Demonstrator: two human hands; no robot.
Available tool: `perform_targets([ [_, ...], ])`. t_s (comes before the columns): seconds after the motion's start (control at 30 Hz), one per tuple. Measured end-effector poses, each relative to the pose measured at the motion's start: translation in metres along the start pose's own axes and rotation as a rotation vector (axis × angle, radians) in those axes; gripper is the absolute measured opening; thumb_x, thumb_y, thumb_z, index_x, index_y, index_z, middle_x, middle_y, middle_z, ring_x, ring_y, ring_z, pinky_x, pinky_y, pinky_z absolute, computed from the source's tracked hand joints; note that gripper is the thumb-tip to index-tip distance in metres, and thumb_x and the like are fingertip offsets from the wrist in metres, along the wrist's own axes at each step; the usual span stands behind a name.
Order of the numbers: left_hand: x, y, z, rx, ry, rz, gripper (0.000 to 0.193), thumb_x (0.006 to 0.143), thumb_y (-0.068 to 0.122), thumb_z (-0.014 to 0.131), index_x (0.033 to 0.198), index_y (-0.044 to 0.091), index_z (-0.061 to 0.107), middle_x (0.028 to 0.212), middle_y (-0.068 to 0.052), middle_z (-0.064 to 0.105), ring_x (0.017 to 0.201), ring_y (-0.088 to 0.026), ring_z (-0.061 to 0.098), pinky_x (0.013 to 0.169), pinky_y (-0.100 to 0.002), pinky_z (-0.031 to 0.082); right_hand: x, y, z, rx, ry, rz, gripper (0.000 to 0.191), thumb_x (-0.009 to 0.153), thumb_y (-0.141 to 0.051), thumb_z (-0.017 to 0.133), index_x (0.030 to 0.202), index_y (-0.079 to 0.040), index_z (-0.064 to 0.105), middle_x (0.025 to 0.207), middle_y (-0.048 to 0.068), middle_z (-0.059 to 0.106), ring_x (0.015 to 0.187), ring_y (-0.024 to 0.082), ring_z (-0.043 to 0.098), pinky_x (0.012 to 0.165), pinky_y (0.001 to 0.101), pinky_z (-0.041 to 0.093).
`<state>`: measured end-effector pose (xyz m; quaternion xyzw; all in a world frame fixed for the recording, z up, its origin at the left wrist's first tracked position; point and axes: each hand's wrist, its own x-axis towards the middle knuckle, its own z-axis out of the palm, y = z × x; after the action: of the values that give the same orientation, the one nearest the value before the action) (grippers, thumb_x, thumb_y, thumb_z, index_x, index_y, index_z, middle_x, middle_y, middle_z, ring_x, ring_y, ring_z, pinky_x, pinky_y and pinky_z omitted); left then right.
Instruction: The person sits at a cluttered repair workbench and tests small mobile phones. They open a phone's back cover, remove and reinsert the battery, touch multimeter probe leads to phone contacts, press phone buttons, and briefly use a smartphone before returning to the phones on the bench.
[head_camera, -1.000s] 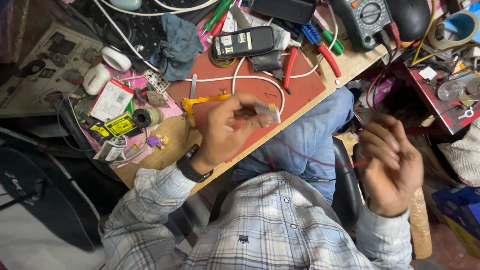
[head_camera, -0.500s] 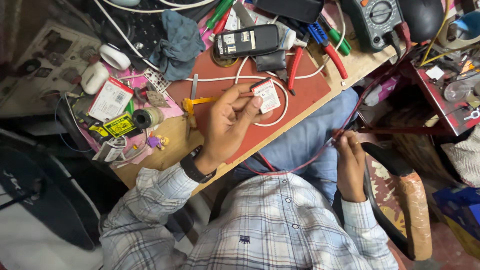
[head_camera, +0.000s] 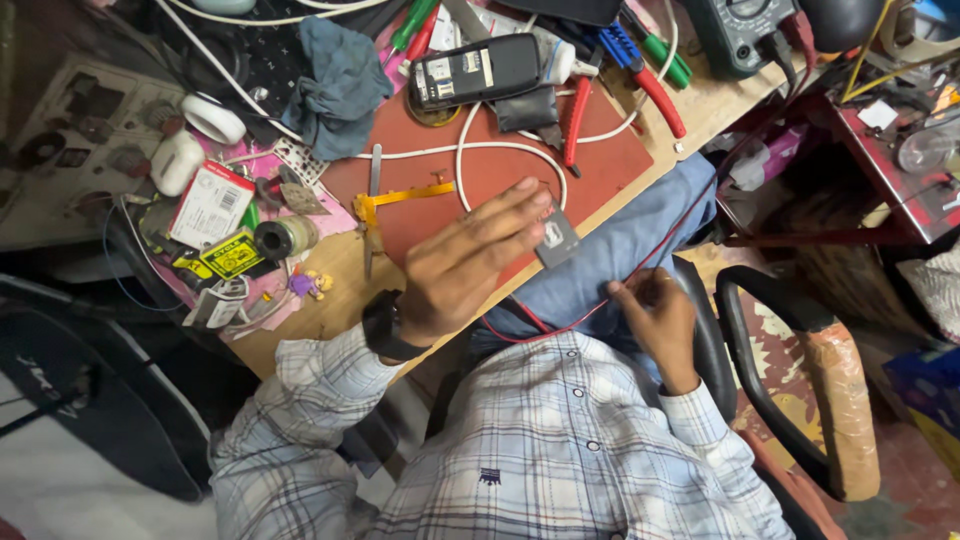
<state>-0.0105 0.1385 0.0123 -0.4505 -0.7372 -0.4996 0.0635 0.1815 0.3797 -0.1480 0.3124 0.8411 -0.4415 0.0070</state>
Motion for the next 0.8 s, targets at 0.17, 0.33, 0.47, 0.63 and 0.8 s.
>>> perform_targets([
  [0.17, 0.001, 0.003, -0.002, 0.007, -0.02, 0.125, 0.024, 0.093, -0.004, 0.073, 0.116, -0.009, 0.07, 0.127, -0.02, 0.069, 0.128, -0.038, 0.065, 0.108, -0.042, 0.058, 0.002, -0.004, -0.008, -0.189, -0.054, -0.042, 0.027, 0.097, -0.025, 0.074, 0.092, -0.002, 0.063, 0.075, 0.013, 0.067, 0.067, 0.021, 0.066, 0.065, 0.0352, 0.049],
  [0.33, -0.001, 0.003, -0.002, 0.012, -0.016, 0.147, 0.022, 0.094, -0.004, 0.074, 0.115, -0.009, 0.07, 0.127, -0.02, 0.069, 0.128, -0.037, 0.065, 0.107, -0.041, 0.059, -0.002, -0.011, -0.039, 0.836, -0.143, 0.148, 0.017, 0.106, -0.022, 0.054, 0.115, -0.008, 0.053, 0.078, 0.003, 0.06, 0.069, 0.017, 0.063, 0.072, 0.0312, 0.056],
  [0.47, -0.002, 0.006, 0.003, 0.011, -0.006, 0.133, 0.023, 0.095, -0.004, 0.075, 0.116, -0.007, 0.07, 0.127, -0.018, 0.069, 0.128, -0.035, 0.065, 0.107, -0.041, 0.059, -0.016, -0.032, -0.083, 1.375, -0.119, 0.258, 0.017, 0.115, -0.021, 0.052, 0.117, -0.004, 0.056, 0.081, -0.001, 0.044, 0.06, 0.007, 0.042, 0.055, 0.0213, 0.042],
  [0.63, -0.003, 0.009, 0.006, 0.024, -0.001, 0.141, 0.025, 0.095, -0.006, 0.076, 0.119, -0.006, 0.068, 0.127, -0.016, 0.069, 0.128, -0.035, 0.066, 0.107, -0.039, 0.059, -0.017, -0.07, -0.139, 1.96, -0.325, 0.276, 0.028, 0.12, -0.013, 0.048, 0.137, 0.009, 0.053, 0.091, 0.004, 0.043, 0.067, 0.01, 0.037, 0.051, 0.021, 0.035],
  [0.8, -0.005, 0.029, 0.025, -0.179, -0.017, -0.11, 0.02, 0.097, -0.008, 0.072, 0.116, -0.001, 0.068, 0.127, -0.009, 0.071, 0.127, -0.028, 0.071, 0.107, -0.034, 0.06, -0.011, -0.114, -0.16, 2.288, -0.444, 0.349, 0.032, 0.122, -0.011, 0.043, 0.141, 0.015, 0.047, 0.092, 0.008, 0.042, 0.071, 0.013, 0.038, 0.057, 0.0251, 0.036],
])
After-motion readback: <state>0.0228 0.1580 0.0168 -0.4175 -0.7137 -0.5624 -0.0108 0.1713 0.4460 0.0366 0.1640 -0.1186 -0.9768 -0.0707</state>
